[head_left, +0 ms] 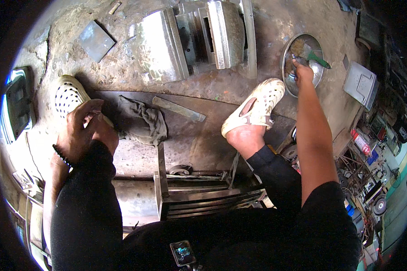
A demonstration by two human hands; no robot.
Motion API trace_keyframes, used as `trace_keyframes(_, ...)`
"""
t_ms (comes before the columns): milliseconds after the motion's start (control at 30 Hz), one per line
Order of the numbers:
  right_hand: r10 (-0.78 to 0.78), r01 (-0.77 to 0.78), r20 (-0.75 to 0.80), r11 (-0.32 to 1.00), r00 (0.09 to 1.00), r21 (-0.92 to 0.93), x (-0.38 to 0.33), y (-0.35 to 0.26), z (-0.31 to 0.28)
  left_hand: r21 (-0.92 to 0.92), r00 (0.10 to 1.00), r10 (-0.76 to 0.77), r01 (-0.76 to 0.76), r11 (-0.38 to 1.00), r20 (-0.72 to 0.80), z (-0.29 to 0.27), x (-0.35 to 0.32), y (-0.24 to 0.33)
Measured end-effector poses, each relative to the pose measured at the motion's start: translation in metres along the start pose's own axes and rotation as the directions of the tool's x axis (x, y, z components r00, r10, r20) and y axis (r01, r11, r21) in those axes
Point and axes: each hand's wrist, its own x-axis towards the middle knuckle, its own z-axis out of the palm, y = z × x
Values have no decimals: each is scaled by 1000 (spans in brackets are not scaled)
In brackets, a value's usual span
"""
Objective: The person sits on the floor and scrubs a metal part with a brush and a cloth. They repeatedly dip the brush into a bowl of liquid and scrub the part, then wipe it with a cloth.
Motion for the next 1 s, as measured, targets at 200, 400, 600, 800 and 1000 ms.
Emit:
trace_keyframes(200,-55,86,-113,950,992,299,-106,-34,-43,-28,998,54,-55,998,-19,-1,6,8)
trace_keyframes(400,-282,276,167,959,945,61,-312,-32,-7,-53,999,38,-38,998,-4,4,11,24)
trace_keyframes(600,-248,238,339,969,907,71,-362,-10,119,-35,996,90,-90,995,-18,10,8,12)
trace_keyframes(800,-367,388,210,919,906,-66,-347,-14,162,-102,997,51,-57,993,-57,7,-6,-2)
trace_keyframes(1000,-311,352,282,930,907,-106,-338,-7,169,-115,995,80,-86,990,-57,6,-13,-9)
